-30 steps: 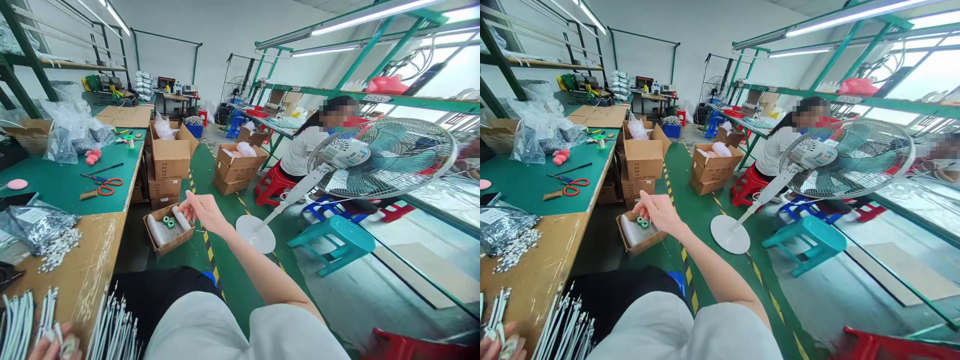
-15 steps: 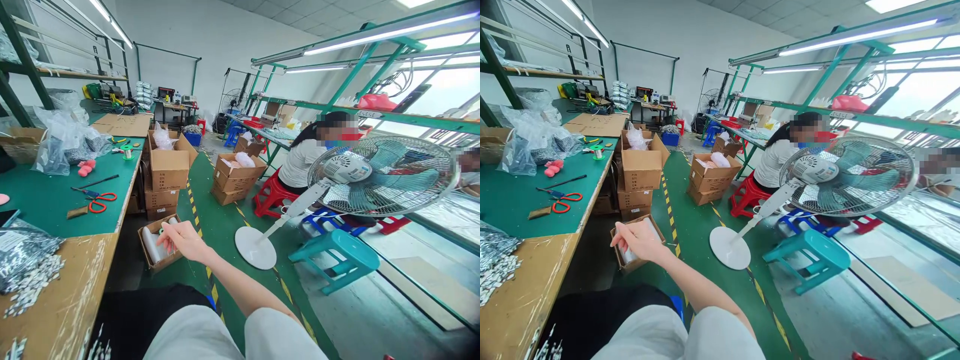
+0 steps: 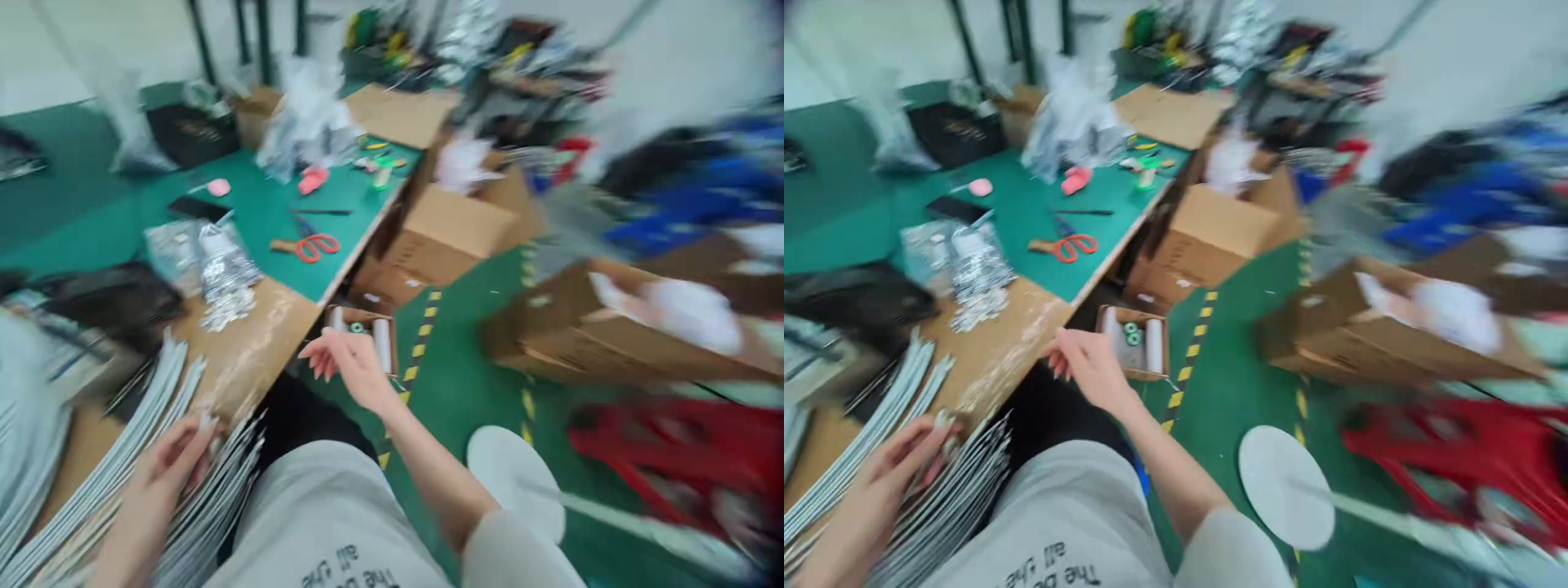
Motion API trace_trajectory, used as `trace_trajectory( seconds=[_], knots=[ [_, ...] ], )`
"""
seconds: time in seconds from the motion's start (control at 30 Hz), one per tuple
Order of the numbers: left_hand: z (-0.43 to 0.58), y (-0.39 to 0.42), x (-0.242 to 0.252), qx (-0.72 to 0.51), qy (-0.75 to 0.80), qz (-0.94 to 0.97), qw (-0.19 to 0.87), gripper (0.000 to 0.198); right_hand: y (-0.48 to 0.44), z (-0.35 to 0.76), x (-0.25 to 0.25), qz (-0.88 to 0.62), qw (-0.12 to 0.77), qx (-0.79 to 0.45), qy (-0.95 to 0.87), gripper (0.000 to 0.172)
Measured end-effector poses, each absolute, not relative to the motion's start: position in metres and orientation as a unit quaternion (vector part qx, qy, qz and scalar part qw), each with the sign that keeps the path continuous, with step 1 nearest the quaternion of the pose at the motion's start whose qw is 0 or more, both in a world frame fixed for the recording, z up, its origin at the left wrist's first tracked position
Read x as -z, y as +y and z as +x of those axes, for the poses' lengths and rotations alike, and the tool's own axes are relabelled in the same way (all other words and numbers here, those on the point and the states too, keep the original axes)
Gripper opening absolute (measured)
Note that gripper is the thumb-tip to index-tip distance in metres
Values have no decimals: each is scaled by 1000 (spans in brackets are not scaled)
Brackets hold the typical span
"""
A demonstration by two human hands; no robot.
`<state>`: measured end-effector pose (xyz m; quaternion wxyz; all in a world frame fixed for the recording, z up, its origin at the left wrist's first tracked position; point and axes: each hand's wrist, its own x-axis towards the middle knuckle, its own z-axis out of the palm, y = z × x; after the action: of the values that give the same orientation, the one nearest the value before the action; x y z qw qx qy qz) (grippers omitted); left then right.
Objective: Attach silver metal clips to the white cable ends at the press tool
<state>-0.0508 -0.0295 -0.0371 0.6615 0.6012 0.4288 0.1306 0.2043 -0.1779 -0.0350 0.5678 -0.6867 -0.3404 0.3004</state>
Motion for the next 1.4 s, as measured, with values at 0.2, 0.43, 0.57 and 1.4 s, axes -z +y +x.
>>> trace_trajectory(
  seconds=[0.2,0.43,0.57,1.4],
  knots=[
    [-38,-40,39,-199,519,516,651,46,-118,222,60,-636,570,-236,-464,43],
    [-40,-45,35,-153,496,521,678,40,-36,218,64,-562,483,-155,-653,11],
    [-38,-42,34,-124,482,522,693,37,5,217,68,-552,413,-140,-710,13],
    [-26,-38,23,-291,527,441,666,19,-80,170,59,-579,546,-338,-502,18]
  ],
)
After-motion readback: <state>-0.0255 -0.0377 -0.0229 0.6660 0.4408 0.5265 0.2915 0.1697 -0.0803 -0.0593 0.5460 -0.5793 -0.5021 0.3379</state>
